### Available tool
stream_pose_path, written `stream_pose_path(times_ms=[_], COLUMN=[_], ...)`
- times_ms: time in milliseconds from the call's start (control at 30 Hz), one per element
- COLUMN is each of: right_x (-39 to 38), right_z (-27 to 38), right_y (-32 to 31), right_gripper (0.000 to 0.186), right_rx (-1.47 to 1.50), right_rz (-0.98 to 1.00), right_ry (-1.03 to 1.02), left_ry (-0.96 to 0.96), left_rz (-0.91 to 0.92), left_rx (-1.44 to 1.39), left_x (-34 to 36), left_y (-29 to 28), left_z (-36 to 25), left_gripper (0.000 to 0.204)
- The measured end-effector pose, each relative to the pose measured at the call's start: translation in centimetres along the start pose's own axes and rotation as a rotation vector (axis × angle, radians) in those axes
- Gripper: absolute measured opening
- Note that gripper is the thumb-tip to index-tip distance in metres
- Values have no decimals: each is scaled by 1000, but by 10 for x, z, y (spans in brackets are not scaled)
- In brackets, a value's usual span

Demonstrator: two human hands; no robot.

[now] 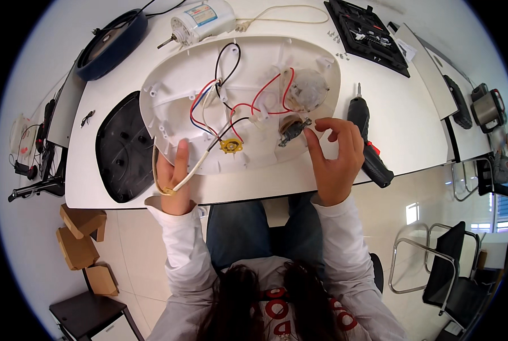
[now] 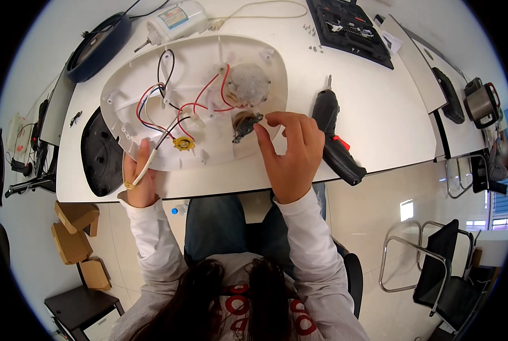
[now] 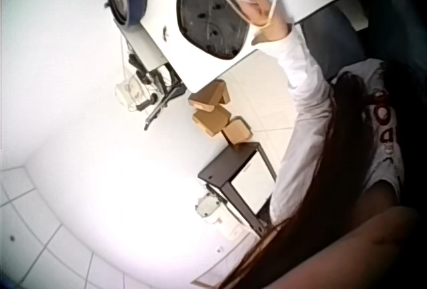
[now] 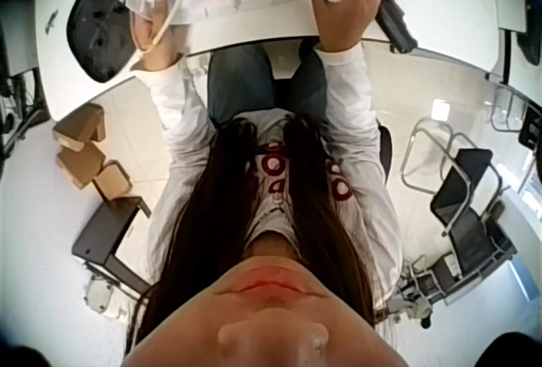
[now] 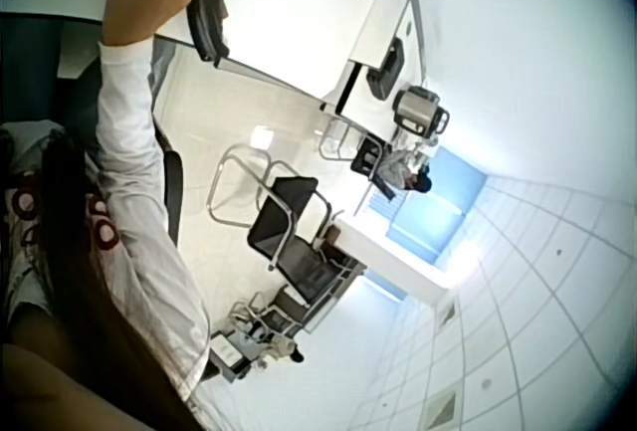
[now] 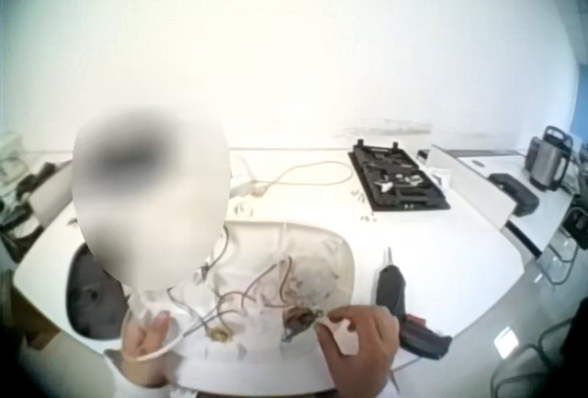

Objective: The person disassembles a small white appliance by removing the base cover with a power screwdriver. They then remove internal components, including a switch and wiring, using the screwdriver and their hands.

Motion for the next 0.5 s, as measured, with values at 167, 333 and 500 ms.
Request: stream_pose_path(times_ms=[167, 333, 500], right_x=[2, 3, 2], right_z=[6, 2, 2], right_y=[3, 0, 3], right_gripper=[19, 18, 18], right_rx=[-37, -38, -17], right_rz=[-25, -43, -33], right_ry=[-48, -38, -20], left_ry=[-44, 89, 426], left_rz=[-16, -135, 229], left_rx=[161, 568, 513], left_x=[-28, -76, -104], left_y=[-4, -5, 90], left_z=[-25, -67, -99], left_gripper=[32, 11, 32])
Point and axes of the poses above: each hand's wrist, its own x-axis towards the middle knuckle, its own y-axis out of the palm, z = x × y, the point moved 10 cm from there along x, towards the middle knuckle, and after that the axes turned 1 degree about z, right-handed, at the moved point
